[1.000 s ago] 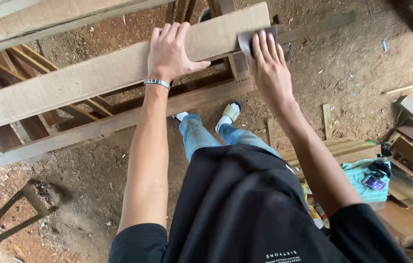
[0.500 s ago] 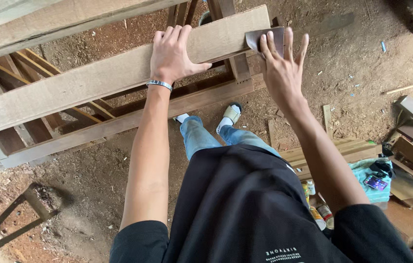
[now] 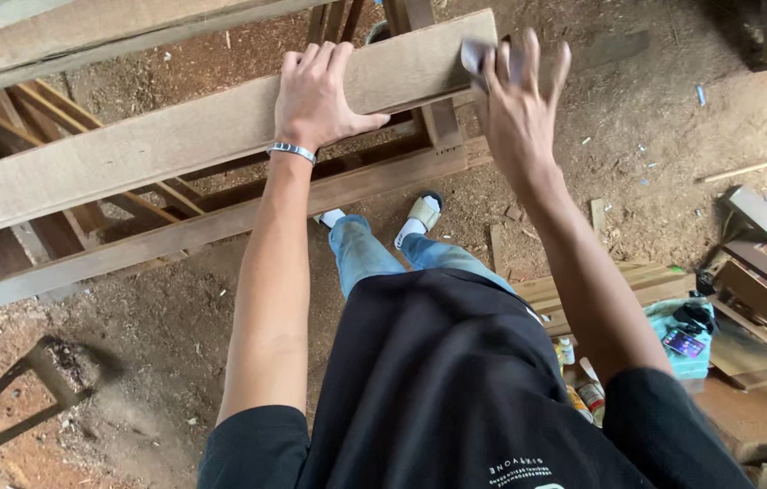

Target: The person sands the surface and edges of a wooden frame and long wooden planks using a piece of sandpaper held in their right hand.

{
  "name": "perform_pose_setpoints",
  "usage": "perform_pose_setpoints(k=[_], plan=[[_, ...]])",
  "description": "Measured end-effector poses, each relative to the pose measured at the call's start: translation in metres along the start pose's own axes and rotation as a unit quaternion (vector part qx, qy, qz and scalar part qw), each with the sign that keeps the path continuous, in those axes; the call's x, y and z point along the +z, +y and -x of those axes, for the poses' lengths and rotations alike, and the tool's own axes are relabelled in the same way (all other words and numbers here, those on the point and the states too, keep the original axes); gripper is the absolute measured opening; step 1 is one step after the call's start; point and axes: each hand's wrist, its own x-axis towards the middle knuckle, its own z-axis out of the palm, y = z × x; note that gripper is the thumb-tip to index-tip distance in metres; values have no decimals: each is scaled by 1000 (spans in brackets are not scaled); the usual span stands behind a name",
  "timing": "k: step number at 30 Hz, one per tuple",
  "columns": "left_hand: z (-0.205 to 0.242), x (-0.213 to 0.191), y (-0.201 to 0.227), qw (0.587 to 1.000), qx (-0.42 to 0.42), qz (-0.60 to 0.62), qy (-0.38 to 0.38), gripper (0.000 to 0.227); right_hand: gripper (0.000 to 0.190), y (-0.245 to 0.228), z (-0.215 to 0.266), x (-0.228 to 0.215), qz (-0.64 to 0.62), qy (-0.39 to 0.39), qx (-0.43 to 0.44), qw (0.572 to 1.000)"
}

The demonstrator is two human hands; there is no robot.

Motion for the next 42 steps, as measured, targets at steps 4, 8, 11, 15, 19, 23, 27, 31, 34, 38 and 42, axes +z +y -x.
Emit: perform_pose_setpoints(k=[4, 8, 11, 15, 19, 23, 27, 31, 34, 38, 42], plan=[[3, 0, -3, 1000, -4, 11, 4, 100, 40, 12, -63, 16, -171, -69, 72, 980], [1, 5, -5, 1000, 6, 8, 10, 108, 41, 2, -1, -6, -117, -49, 12, 992], [-1, 4, -6, 1000, -5, 15, 0, 107, 41, 7, 15, -16, -39, -39, -38, 998], [3, 0, -2, 1000, -2, 22, 2, 103, 44, 10, -14, -7, -57, -12, -31, 998], [-2, 0, -4, 1000, 9, -3, 13, 102, 40, 9, -42, 5, -88, -195, 61, 975], [0, 5, -6, 1000, 7, 4, 8, 106, 41, 5, 8, -14, -105, -22, -23, 994], [3, 9, -10, 999, 23, -10, 41, 105, 46, 2, -12, -27, -120, -24, -38, 992], [-1, 4, -7, 1000, -1, 17, 6, 103, 43, -6, -67, -27, -150, -278, 138, 939], [2, 4, -6, 1000, 8, 14, 8, 103, 51, -6, -36, -25, -191, -79, 17, 978], [1, 9, -9, 1000, 5, 4, 13, 110, 50, -15, 9, -26, -130, -103, -13, 986], [-4, 10, -11, 1000, 1, 1, 3, 110, 48, -21, -50, -14, -186, -75, -2, 980]])
